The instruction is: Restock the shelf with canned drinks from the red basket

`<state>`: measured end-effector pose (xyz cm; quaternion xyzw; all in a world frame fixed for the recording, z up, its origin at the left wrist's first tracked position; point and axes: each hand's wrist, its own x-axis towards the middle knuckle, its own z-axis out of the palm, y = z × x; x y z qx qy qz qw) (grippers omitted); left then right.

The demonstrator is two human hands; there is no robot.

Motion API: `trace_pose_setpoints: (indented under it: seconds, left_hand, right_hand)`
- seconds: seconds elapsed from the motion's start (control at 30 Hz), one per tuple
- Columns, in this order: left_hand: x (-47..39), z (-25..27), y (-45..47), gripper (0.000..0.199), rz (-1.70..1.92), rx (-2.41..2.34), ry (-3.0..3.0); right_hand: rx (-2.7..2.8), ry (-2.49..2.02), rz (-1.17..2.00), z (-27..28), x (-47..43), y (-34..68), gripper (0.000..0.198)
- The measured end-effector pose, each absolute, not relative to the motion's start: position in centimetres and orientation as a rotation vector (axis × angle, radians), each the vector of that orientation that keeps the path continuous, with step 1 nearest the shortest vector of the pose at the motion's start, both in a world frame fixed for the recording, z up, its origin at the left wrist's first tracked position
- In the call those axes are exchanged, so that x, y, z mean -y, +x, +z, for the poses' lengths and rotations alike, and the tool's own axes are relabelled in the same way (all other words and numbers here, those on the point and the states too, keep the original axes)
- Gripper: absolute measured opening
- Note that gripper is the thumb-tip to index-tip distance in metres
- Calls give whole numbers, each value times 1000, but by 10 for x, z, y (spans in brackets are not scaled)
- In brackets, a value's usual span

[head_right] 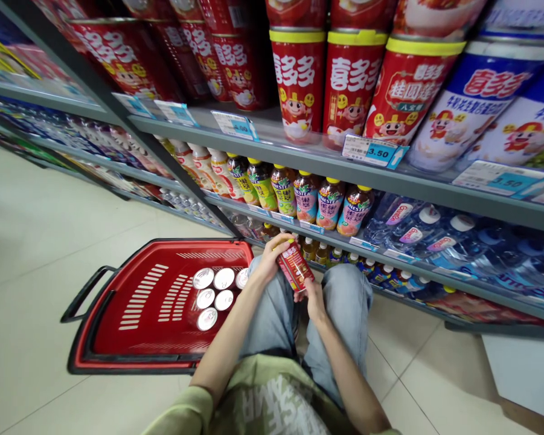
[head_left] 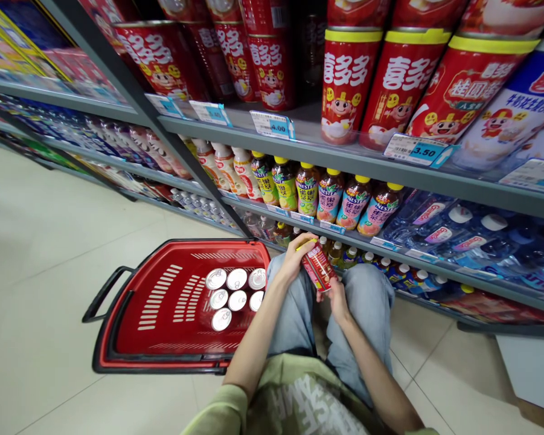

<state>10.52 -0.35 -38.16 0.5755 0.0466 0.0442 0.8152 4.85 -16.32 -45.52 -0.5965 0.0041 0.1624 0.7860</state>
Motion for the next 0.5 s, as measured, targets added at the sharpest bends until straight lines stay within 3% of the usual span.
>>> trace_pose_setpoints:
  seconds: [0.3, 0.5]
  left_hand:
    - [2, -383, 105, 33, 66, -73, 1241]
    - [2, -378, 102, 32, 54, -35, 1216]
  right_hand:
    - [96, -1009, 924, -431, 169, 47, 92]
    - [151, -933, 974, -432, 170, 47, 93]
